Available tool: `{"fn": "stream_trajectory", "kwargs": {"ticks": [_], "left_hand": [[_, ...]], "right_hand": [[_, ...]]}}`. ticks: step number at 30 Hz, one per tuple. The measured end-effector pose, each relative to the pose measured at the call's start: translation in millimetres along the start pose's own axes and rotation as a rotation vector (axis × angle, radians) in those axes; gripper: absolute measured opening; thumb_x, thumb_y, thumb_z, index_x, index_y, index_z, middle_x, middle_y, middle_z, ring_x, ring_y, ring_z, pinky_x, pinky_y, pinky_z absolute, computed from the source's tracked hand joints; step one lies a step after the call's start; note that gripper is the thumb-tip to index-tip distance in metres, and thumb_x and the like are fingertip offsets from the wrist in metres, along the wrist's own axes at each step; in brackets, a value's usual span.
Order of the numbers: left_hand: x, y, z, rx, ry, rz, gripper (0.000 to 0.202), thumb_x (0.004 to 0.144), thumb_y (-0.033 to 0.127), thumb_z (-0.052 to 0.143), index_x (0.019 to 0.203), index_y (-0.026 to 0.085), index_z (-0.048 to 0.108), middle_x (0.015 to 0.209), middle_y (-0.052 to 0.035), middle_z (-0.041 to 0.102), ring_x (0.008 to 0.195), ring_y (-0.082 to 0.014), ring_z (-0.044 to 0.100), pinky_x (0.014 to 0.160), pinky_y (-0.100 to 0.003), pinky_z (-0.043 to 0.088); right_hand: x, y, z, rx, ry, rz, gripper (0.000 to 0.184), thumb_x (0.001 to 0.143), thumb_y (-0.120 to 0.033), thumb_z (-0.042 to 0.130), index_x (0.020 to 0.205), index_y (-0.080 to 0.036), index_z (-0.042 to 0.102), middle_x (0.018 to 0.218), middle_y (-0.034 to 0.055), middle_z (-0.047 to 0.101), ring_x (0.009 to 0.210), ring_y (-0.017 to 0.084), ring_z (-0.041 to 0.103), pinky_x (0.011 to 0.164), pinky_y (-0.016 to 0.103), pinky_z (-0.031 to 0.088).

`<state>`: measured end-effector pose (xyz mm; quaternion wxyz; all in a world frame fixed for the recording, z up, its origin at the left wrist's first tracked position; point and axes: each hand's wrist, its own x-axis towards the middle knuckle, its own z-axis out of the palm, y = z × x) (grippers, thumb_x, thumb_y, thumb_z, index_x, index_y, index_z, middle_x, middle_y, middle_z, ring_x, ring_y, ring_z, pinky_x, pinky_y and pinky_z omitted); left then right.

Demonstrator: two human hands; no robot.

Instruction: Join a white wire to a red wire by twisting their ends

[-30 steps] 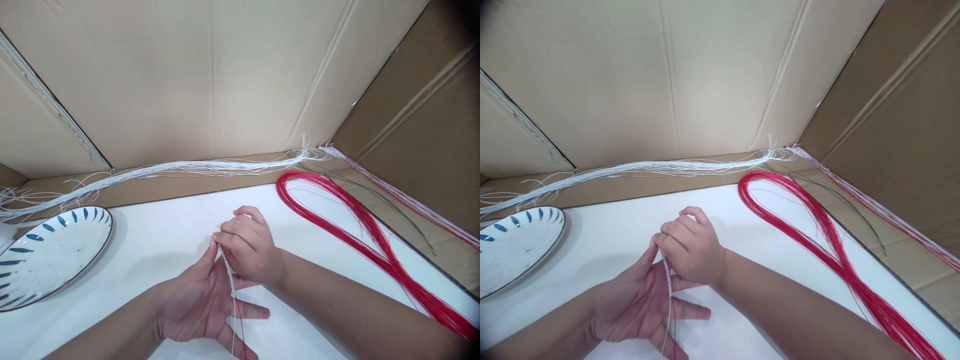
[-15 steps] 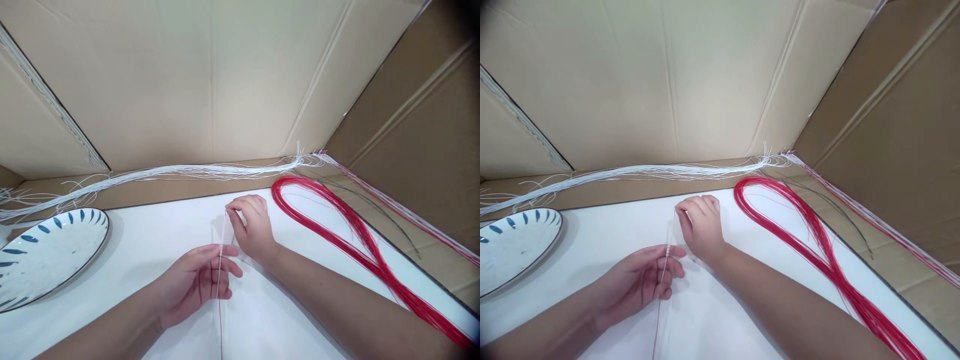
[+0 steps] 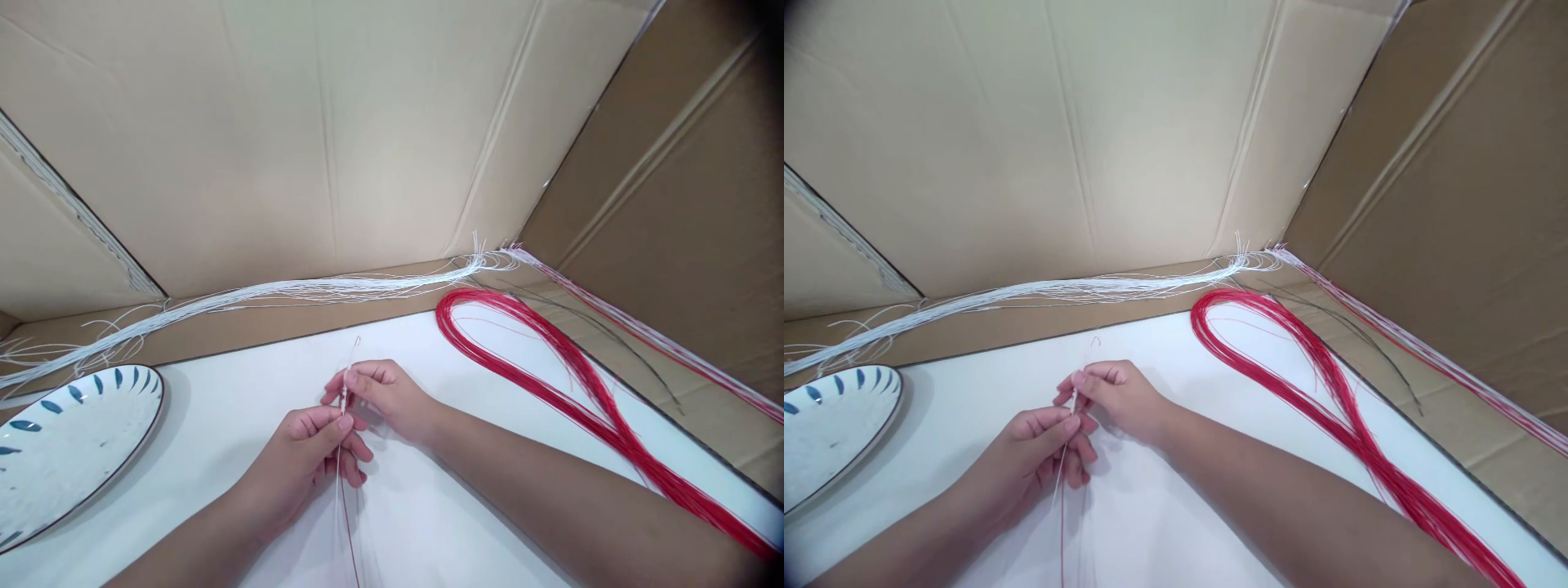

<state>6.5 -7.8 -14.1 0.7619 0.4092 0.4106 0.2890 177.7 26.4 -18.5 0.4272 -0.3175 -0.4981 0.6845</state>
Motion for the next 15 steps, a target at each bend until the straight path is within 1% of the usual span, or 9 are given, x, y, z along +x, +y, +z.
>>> {"fn": "stream_trajectory", "kwargs": {"ticks": [2, 4, 8, 11, 12, 13, 15], "left_hand": [[-0.8, -0.5, 0.7, 0.080, -0.034, -0.033, 0.035, 0.084, 0.050, 0.070, 0.086, 0.015, 0.074, 0.076, -0.0067, 0.076, 0.058, -0.0156, 0.068, 0.065, -0.029, 0.050], [-1.5, 0.7, 1.6, 0.128, -0.031, -0.054, 0.037, 0.083, 0.052, 0.071, 0.086, 0.016, 0.074, 0.077, -0.0069, 0.076, 0.062, -0.0168, 0.071, 0.066, -0.028, 0.048], [-3.0, 4.2, 3.3, 0.095, 0.035, -0.073, 0.039, 0.078, 0.053, 0.075, 0.091, 0.016, 0.075, 0.077, -0.0062, 0.076, 0.062, -0.0162, 0.070, 0.067, -0.027, 0.048], [-4.1, 4.8, 4.8, 0.064, 0.063, -0.053, 0.038, 0.077, 0.052, 0.077, 0.089, 0.016, 0.076, 0.077, -0.0063, 0.076, 0.062, -0.0157, 0.069, 0.068, -0.028, 0.050], [-4.3, 4.8, 5.3, 0.055, 0.074, -0.039, 0.038, 0.076, 0.052, 0.077, 0.088, 0.016, 0.076, 0.076, -0.0064, 0.076, 0.061, -0.0156, 0.069, 0.067, -0.028, 0.050], [-4.2, 4.7, 5.8, 0.046, 0.087, -0.021, 0.038, 0.076, 0.052, 0.077, 0.086, 0.016, 0.076, 0.074, -0.0064, 0.076, 0.061, -0.0154, 0.068, 0.066, -0.027, 0.050], [-3.7, 5.0, 6.6, 0.029, 0.117, 0.010, 0.038, 0.075, 0.053, 0.078, 0.082, 0.016, 0.076, 0.071, -0.0060, 0.075, 0.059, -0.0148, 0.067, 0.064, -0.027, 0.049]], "right_hand": [[-2.2, 0.3, 2.0, 0.024, -0.015, 0.013, 0.043, 0.085, -0.055, 0.067, 0.082, -0.013, 0.074, 0.074, 0.0048, 0.069, 0.062, 0.011, 0.054, 0.064, 0.026, 0.044], [-1.3, 2.0, 2.0, 0.061, 0.034, -0.020, 0.042, 0.086, -0.053, 0.067, 0.076, -0.013, 0.073, 0.073, 0.0049, 0.069, 0.062, 0.011, 0.053, 0.065, 0.025, 0.043], [3.8, 5.2, 0.3, 0.134, 0.112, -0.059, 0.041, 0.084, -0.054, 0.069, 0.074, -0.014, 0.070, 0.075, 0.0053, 0.070, 0.062, 0.011, 0.055, 0.064, 0.025, 0.043], [5.1, 4.2, -0.2, 0.157, 0.178, -0.071, 0.043, 0.082, -0.056, 0.071, 0.074, -0.014, 0.070, 0.075, 0.0046, 0.070, 0.060, 0.010, 0.053, 0.063, 0.025, 0.043], [4.5, 3.2, -0.1, 0.145, 0.177, -0.073, 0.044, 0.081, -0.058, 0.071, 0.075, -0.014, 0.071, 0.077, 0.0050, 0.071, 0.061, 0.010, 0.053, 0.064, 0.025, 0.043], [3.5, 2.1, 0.2, 0.121, 0.148, -0.064, 0.044, 0.080, -0.058, 0.071, 0.078, -0.014, 0.072, 0.078, 0.0051, 0.071, 0.064, 0.011, 0.054, 0.066, 0.026, 0.044], [0.9, 0.3, 1.3, 0.058, 0.037, -0.003, 0.045, 0.078, -0.058, 0.073, 0.086, -0.014, 0.076, 0.072, 0.0034, 0.068, 0.065, 0.012, 0.055, 0.067, 0.027, 0.045]]}}
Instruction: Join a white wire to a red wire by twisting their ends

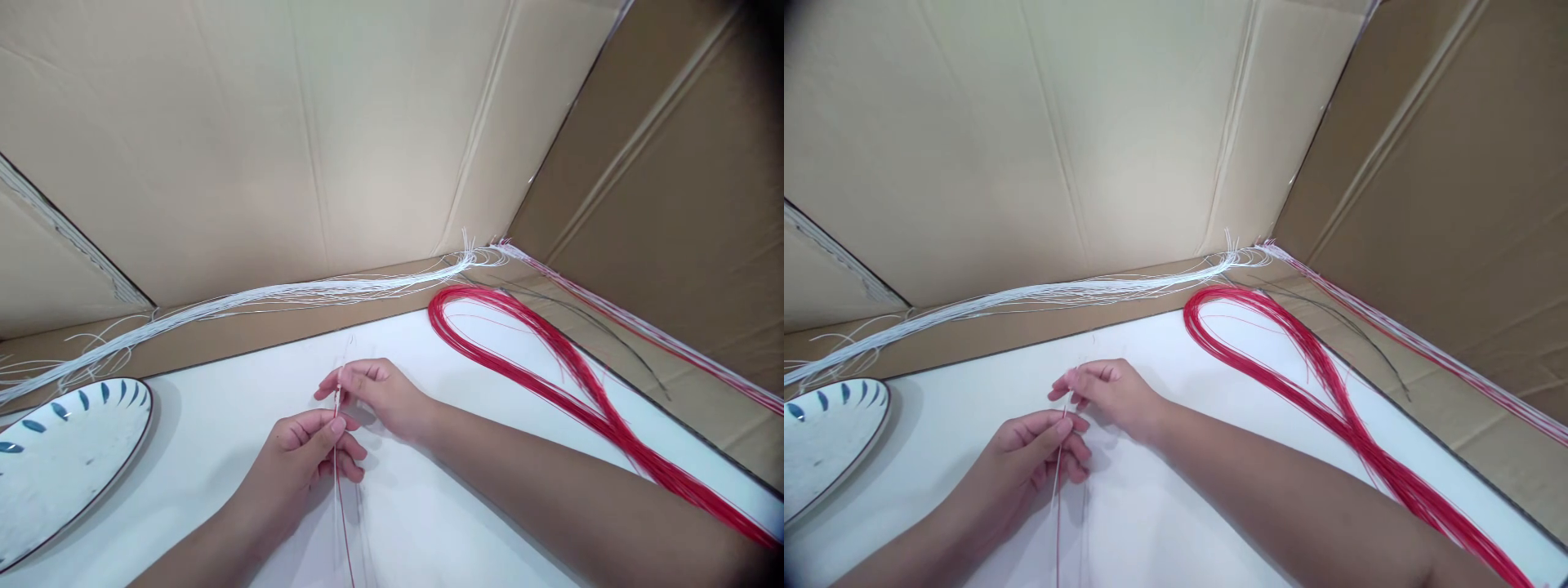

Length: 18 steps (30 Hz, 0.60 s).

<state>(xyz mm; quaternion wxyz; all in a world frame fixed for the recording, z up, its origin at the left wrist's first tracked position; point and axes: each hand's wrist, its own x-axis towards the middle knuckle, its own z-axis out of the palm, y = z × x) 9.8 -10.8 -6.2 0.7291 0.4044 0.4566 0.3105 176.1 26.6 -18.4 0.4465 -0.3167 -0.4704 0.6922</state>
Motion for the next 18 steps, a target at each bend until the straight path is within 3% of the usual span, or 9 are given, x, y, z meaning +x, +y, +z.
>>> {"fn": "stream_trajectory", "kwargs": {"ticks": [3, 7, 12, 15, 18], "left_hand": [[1, 1, 0.1, 0.007, 0.002, 0.014, 0.038, 0.073, 0.053, 0.079, 0.079, 0.016, 0.076, 0.070, -0.0059, 0.075, 0.057, -0.0141, 0.066, 0.064, -0.026, 0.049], [1, 1, -0.2, 0.074, -0.023, -0.012, 0.042, 0.074, 0.057, 0.077, 0.084, 0.015, 0.077, 0.071, -0.0066, 0.076, 0.059, -0.0152, 0.067, 0.065, -0.027, 0.047], [-3, 2, 2.5, 0.048, 0.011, 0.017, 0.039, 0.076, 0.055, 0.077, 0.086, 0.017, 0.076, 0.073, -0.0052, 0.075, 0.061, -0.0155, 0.066, 0.068, -0.028, 0.047], [-3, 3, 2.8, 0.030, 0.026, 0.057, 0.036, 0.078, 0.053, 0.074, 0.081, 0.017, 0.076, 0.077, -0.0046, 0.075, 0.064, -0.0154, 0.066, 0.070, -0.028, 0.047], [0, 1, 2.6, 0.069, 0.014, 0.063, 0.038, 0.083, 0.053, 0.069, 0.079, 0.016, 0.076, 0.082, -0.0063, 0.075, 0.068, -0.0158, 0.066, 0.072, -0.028, 0.047]], "right_hand": [[-3, 0, 2, -0.034, -0.083, 0.101, 0.045, 0.073, -0.055, 0.079, 0.091, -0.013, 0.078, 0.063, 0.0012, 0.064, 0.062, 0.014, 0.057, 0.066, 0.030, 0.046], [-1, -1, 2, -0.038, 0.048, 0.023, 0.039, 0.076, -0.052, 0.077, 0.085, -0.014, 0.079, 0.089, 0.0084, 0.074, 0.075, 0.014, 0.058, 0.076, 0.030, 0.047], [-1, -7, 1, -0.044, -0.018, 0.035, 0.046, 0.078, -0.057, 0.074, 0.091, -0.013, 0.077, 0.094, 0.0087, 0.073, 0.079, 0.014, 0.061, 0.079, 0.029, 0.047], [-3, -5, 3, -0.008, -0.082, 0.080, 0.049, 0.079, -0.058, 0.073, 0.094, -0.012, 0.075, 0.067, 0.0022, 0.067, 0.066, 0.015, 0.063, 0.069, 0.029, 0.050], [-5, 4, 5, 0.035, -0.186, 0.106, 0.048, 0.085, -0.059, 0.066, 0.099, -0.013, 0.070, 0.042, -0.0070, 0.049, 0.040, 0.013, 0.052, 0.049, 0.026, 0.043]]}}
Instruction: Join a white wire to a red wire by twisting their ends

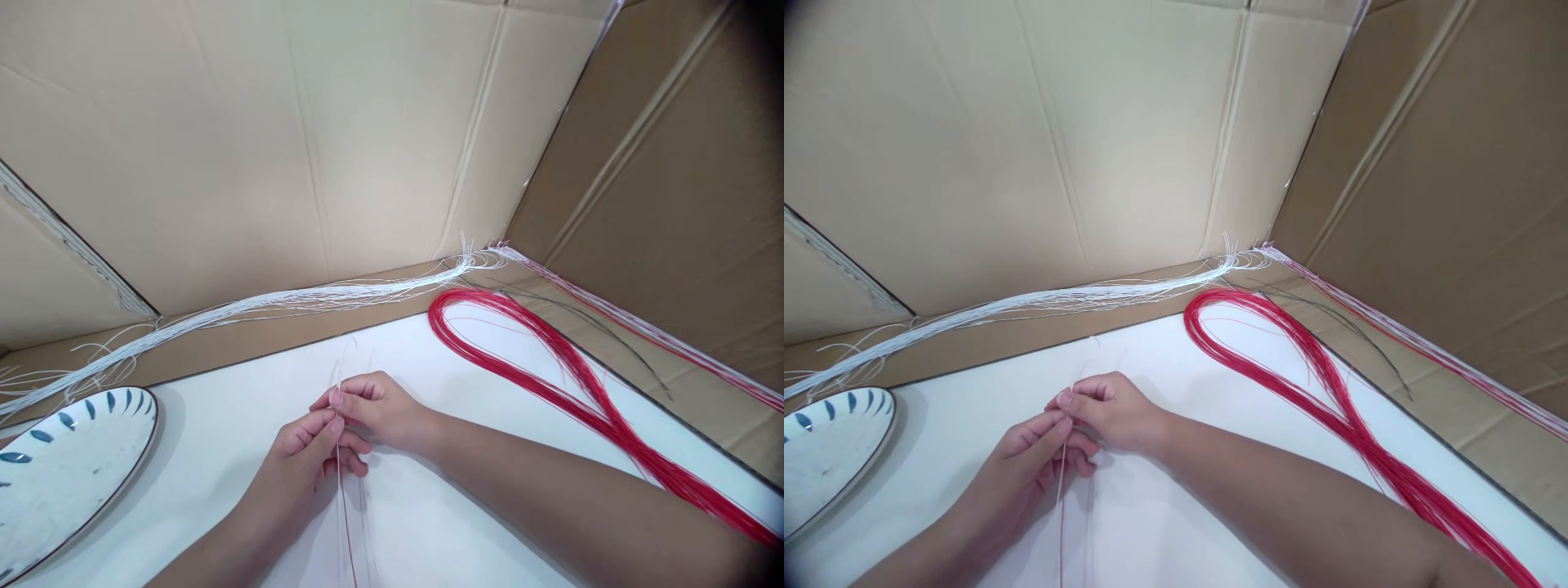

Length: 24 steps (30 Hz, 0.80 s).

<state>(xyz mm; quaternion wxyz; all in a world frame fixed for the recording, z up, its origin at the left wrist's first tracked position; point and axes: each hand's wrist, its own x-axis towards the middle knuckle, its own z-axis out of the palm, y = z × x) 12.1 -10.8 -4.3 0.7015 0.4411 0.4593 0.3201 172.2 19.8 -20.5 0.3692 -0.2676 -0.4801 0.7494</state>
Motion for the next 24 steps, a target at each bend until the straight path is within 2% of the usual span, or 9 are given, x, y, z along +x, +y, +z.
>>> {"fn": "stream_trajectory", "kwargs": {"ticks": [2, 4, 7, 10, 13, 15, 17, 20, 24], "left_hand": [[2, -2, 1.5, 0.030, -0.021, -0.010, 0.037, 0.084, 0.052, 0.069, 0.083, 0.016, 0.076, 0.085, -0.0073, 0.075, 0.070, -0.0168, 0.067, 0.073, -0.029, 0.048], [2, -3, 4.1, 0.025, -0.023, 0.008, 0.036, 0.081, 0.051, 0.072, 0.086, 0.016, 0.076, 0.087, -0.0083, 0.074, 0.073, -0.0182, 0.066, 0.076, -0.032, 0.050], [-2, 2, 6.3, -0.008, 0.060, 0.066, 0.035, 0.080, 0.049, 0.073, 0.092, 0.016, 0.074, 0.094, -0.0097, 0.073, 0.077, -0.0198, 0.066, 0.083, -0.038, 0.052], [-11, 16, 6.0, 0.018, 0.158, 0.138, 0.032, 0.083, 0.046, 0.071, 0.098, 0.017, 0.073, 0.102, -0.0097, 0.072, 0.083, -0.0200, 0.065, 0.082, -0.036, 0.050], [-25, 34, 14.7, 0.010, 0.181, 0.233, 0.031, 0.085, 0.045, 0.070, 0.101, 0.019, 0.073, 0.105, -0.0085, 0.072, 0.084, -0.0175, 0.061, 0.074, -0.030, 0.046], [-35, 43, 30.7, -0.030, 0.155, 0.292, 0.033, 0.084, 0.046, 0.071, 0.103, 0.019, 0.074, 0.107, -0.0083, 0.071, 0.083, -0.0166, 0.059, 0.072, -0.029, 0.045], [-47, 48, 53.3, -0.094, 0.110, 0.332, 0.034, 0.082, 0.046, 0.073, 0.103, 0.019, 0.075, 0.107, -0.0088, 0.071, 0.086, -0.0173, 0.059, 0.074, -0.029, 0.046], [-65, 50, 88.0, -0.227, 0.049, 0.354, 0.033, 0.081, 0.047, 0.074, 0.099, 0.019, 0.076, 0.104, -0.0085, 0.071, 0.090, -0.0179, 0.060, 0.077, -0.029, 0.047], [-84, 44, 118.7, -0.393, 0.011, 0.310, 0.032, 0.079, 0.047, 0.076, 0.100, 0.023, 0.075, 0.109, -0.0044, 0.069, 0.088, -0.0153, 0.061, 0.075, -0.027, 0.050]], "right_hand": [[1, 5, 1, -0.037, 0.050, -0.025, 0.046, 0.085, -0.059, 0.065, 0.096, -0.015, 0.069, 0.041, -0.0075, 0.048, 0.034, 0.011, 0.045, 0.042, 0.024, 0.036], [1, 4, 2, -0.132, 0.178, -0.061, 0.044, 0.084, -0.057, 0.066, 0.090, -0.014, 0.070, 0.045, -0.0060, 0.051, 0.035, 0.010, 0.042, 0.041, 0.023, 0.032], [-4, -18, 6, -0.379, 0.387, -0.197, 0.039, 0.087, -0.051, 0.061, 0.083, -0.014, 0.072, 0.058, 0.0001, 0.061, 0.050, 0.012, 0.052, 0.051, 0.025, 0.041], [-23, -60, 16, -0.856, 0.518, -0.328, 0.038, 0.093, -0.040, 0.053, 0.068, -0.016, 0.069, 0.063, 0.0034, 0.065, 0.062, 0.015, 0.058, 0.060, 0.027, 0.041], [-49, -101, 38, -1.448, 0.604, -0.281, 0.039, 0.094, -0.030, 0.050, 0.061, -0.017, 0.065, 0.058, 0.0048, 0.064, 0.057, 0.017, 0.057, 0.054, 0.029, 0.030], [-66, -120, 58, -1.715, 0.644, -0.191, 0.035, 0.093, -0.026, 0.049, 0.064, -0.016, 0.067, 0.063, 0.0079, 0.068, 0.059, 0.020, 0.061, 0.052, 0.031, 0.027], [-80, -131, 77, -1.869, 0.624, -0.091, 0.028, 0.090, -0.022, 0.052, 0.069, -0.016, 0.069, 0.067, 0.0104, 0.071, 0.062, 0.024, 0.066, 0.051, 0.030, 0.029], [-98, -134, 98, -1.960, 0.596, -0.027, 0.013, 0.080, -0.014, 0.058, 0.077, -0.015, 0.071, 0.071, 0.0122, 0.072, 0.066, 0.028, 0.070, 0.052, 0.030, 0.037], [-122, -125, 109, -1.970, 0.619, -0.054, 0.016, 0.077, -0.008, 0.058, 0.087, -0.013, 0.070, 0.081, 0.0146, 0.073, 0.076, 0.030, 0.071, 0.057, 0.032, 0.044]]}}
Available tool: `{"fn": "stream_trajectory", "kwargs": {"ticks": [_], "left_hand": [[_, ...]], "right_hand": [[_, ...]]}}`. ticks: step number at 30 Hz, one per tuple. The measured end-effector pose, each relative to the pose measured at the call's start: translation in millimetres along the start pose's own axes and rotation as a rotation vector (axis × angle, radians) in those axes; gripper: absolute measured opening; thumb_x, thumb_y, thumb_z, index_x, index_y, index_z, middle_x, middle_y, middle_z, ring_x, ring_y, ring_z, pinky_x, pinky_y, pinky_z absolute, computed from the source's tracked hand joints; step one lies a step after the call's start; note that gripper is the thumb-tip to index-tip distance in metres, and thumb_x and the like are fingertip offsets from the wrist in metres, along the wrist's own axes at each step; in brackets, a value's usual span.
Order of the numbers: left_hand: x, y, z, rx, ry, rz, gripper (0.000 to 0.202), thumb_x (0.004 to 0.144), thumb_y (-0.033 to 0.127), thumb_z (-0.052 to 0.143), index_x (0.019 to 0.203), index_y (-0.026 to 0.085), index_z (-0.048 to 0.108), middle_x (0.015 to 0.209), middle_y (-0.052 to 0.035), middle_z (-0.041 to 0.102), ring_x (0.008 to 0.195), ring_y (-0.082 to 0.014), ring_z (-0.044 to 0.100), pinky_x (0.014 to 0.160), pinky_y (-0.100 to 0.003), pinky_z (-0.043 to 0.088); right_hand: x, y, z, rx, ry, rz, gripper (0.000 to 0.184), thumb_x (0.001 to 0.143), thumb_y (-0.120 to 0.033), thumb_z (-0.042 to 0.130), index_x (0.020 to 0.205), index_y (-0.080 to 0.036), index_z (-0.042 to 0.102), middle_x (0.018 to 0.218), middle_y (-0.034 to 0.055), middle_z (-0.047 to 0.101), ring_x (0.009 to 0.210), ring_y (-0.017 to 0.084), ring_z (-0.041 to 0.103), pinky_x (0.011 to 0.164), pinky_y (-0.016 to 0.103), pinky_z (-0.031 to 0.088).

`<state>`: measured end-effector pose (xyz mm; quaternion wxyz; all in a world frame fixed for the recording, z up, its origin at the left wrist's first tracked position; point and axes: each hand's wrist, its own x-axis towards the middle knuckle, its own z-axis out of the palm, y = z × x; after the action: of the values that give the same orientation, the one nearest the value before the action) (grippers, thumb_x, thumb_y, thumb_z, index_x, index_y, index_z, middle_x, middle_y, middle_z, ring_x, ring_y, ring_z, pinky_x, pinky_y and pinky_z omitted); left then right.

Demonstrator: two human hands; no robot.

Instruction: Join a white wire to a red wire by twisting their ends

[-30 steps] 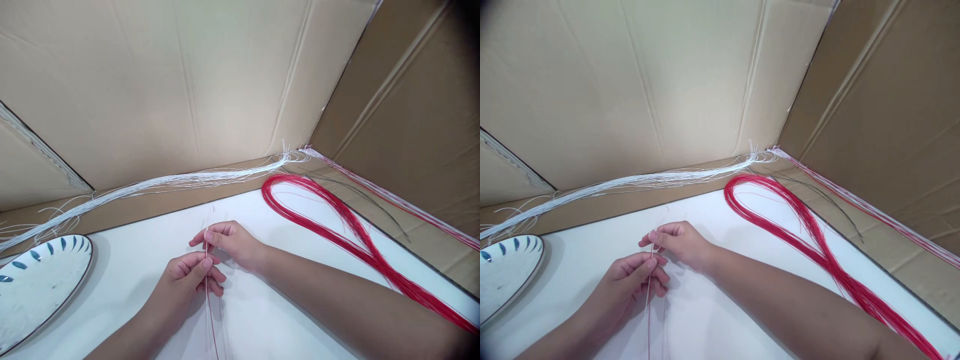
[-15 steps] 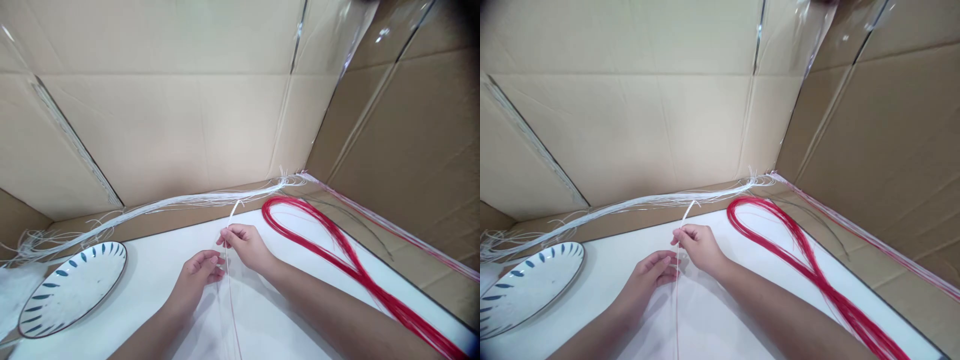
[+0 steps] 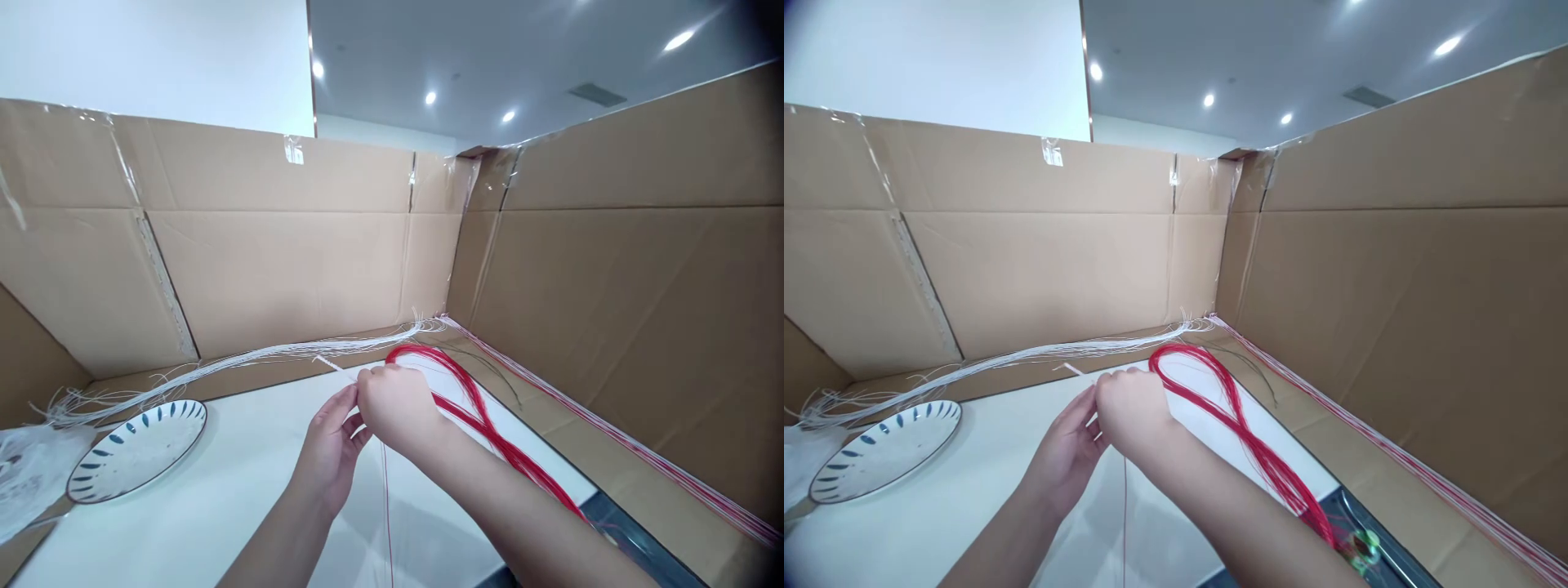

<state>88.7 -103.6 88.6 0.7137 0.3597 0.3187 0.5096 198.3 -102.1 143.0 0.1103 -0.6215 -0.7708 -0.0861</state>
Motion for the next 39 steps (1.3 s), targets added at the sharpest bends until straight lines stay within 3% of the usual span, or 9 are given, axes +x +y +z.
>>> {"fn": "stream_trajectory", "kwargs": {"ticks": [9, 11, 14, 17, 23, 25, 28, 33, 39], "left_hand": [[-18, -36, 12.3, 0.002, 0.044, -0.035, 0.028, 0.067, 0.038, 0.087, 0.074, 0.016, 0.071, 0.073, 0.0006, 0.065, 0.067, -0.0108, 0.058, 0.064, -0.023, 0.048], [-17, -38, 14.0, 0.037, 0.055, -0.024, 0.028, 0.067, 0.036, 0.088, 0.075, 0.014, 0.072, 0.074, -0.0012, 0.068, 0.068, -0.0115, 0.060, 0.065, -0.024, 0.048], [-9, -35, 20.7, 0.073, 0.074, -0.013, 0.025, 0.070, 0.028, 0.086, 0.083, 0.012, 0.073, 0.078, -0.0042, 0.072, 0.073, -0.0128, 0.065, 0.070, -0.024, 0.050], [13, -29, 38.4, 0.092, 0.087, 0.022, 0.011, 0.080, 0.018, 0.077, 0.085, 0.011, 0.070, 0.079, -0.0023, 0.071, 0.074, -0.0126, 0.066, 0.072, -0.025, 0.053], [67, -41, 126.3, 0.129, -0.070, 0.062, 0.006, 0.088, 0.014, 0.068, 0.084, 0.011, 0.066, 0.082, 0.0002, 0.068, 0.073, -0.0124, 0.066, 0.069, -0.029, 0.057], [72, -52, 159.1, 0.117, -0.165, 0.059, 0.006, 0.084, 0.012, 0.072, 0.080, 0.010, 0.069, 0.075, -0.0004, 0.068, 0.072, -0.0128, 0.067, 0.074, -0.030, 0.057], [73, -61, 191.3, 0.072, -0.209, 0.069, 0.004, 0.079, 0.012, 0.076, 0.081, 0.009, 0.074, 0.072, -0.0027, 0.070, 0.069, -0.0121, 0.067, 0.081, -0.030, 0.056], [87, -48, 202.1, 0.017, -0.143, 0.131, 0.004, 0.077, 0.011, 0.078, 0.074, 0.012, 0.075, 0.071, -0.0004, 0.069, 0.066, -0.0077, 0.065, 0.082, -0.025, 0.056], [101, -27, 210.4, 0.044, -0.095, 0.183, 0.008, 0.082, 0.007, 0.073, 0.075, 0.010, 0.074, 0.070, -0.0008, 0.067, 0.064, -0.0064, 0.065, 0.074, -0.017, 0.058]], "right_hand": [[-74, 16, 14, 0.168, 0.039, 0.087, 0.017, 0.090, -0.018, 0.049, 0.083, -0.016, 0.064, 0.082, 0.0101, 0.073, 0.072, 0.024, 0.069, 0.056, 0.029, 0.041], [-92, 23, 25, 0.402, 0.054, 0.135, 0.017, 0.092, -0.022, 0.049, 0.078, -0.018, 0.058, 0.080, 0.0070, 0.072, 0.069, 0.020, 0.066, 0.055, 0.027, 0.039], [-119, 38, 41, 1.035, 0.014, 0.203, 0.012, 0.088, -0.022, 0.051, 0.078, -0.021, 0.045, 0.071, 0.0021, 0.066, 0.064, 0.016, 0.060, 0.056, 0.025, 0.041], [-150, 63, 37, 1.465, -0.102, 0.213, 0.006, 0.089, -0.025, 0.051, 0.090, -0.022, 0.046, 0.063, -0.0026, 0.061, 0.057, 0.014, 0.056, 0.058, 0.025, 0.044], [-212, 129, -7, 1.161, -0.089, 0.329, 0.028, 0.094, -0.034, 0.055, 0.120, -0.025, 0.061, 0.090, 0.0036, 0.065, 0.069, 0.016, 0.059, 0.063, 0.028, 0.046], [-222, 144, 0, 1.200, -0.050, 0.395, 0.028, 0.095, -0.040, 0.056, 0.117, -0.024, 0.062, 0.084, 0.0029, 0.063, 0.068, 0.016, 0.056, 0.062, 0.028, 0.045], [-228, 152, 36, 1.417, -0.040, 0.467, 0.034, 0.092, -0.050, 0.060, 0.107, -0.020, 0.064, 0.074, 0.0018, 0.061, 0.068, 0.016, 0.056, 0.065, 0.028, 0.045], [-231, 141, 95, 1.522, -0.248, 0.283, 0.054, 0.092, -0.066, 0.050, 0.082, -0.017, 0.071, 0.070, 0.0069, 0.067, 0.064, 0.015, 0.059, 0.064, 0.027, 0.044], [-217, 129, 113, 1.454, -0.079, 0.149, 0.053, 0.082, -0.073, 0.054, 0.068, -0.025, 0.072, 0.060, 0.0044, 0.063, 0.060, 0.018, 0.061, 0.058, 0.028, 0.045]]}}
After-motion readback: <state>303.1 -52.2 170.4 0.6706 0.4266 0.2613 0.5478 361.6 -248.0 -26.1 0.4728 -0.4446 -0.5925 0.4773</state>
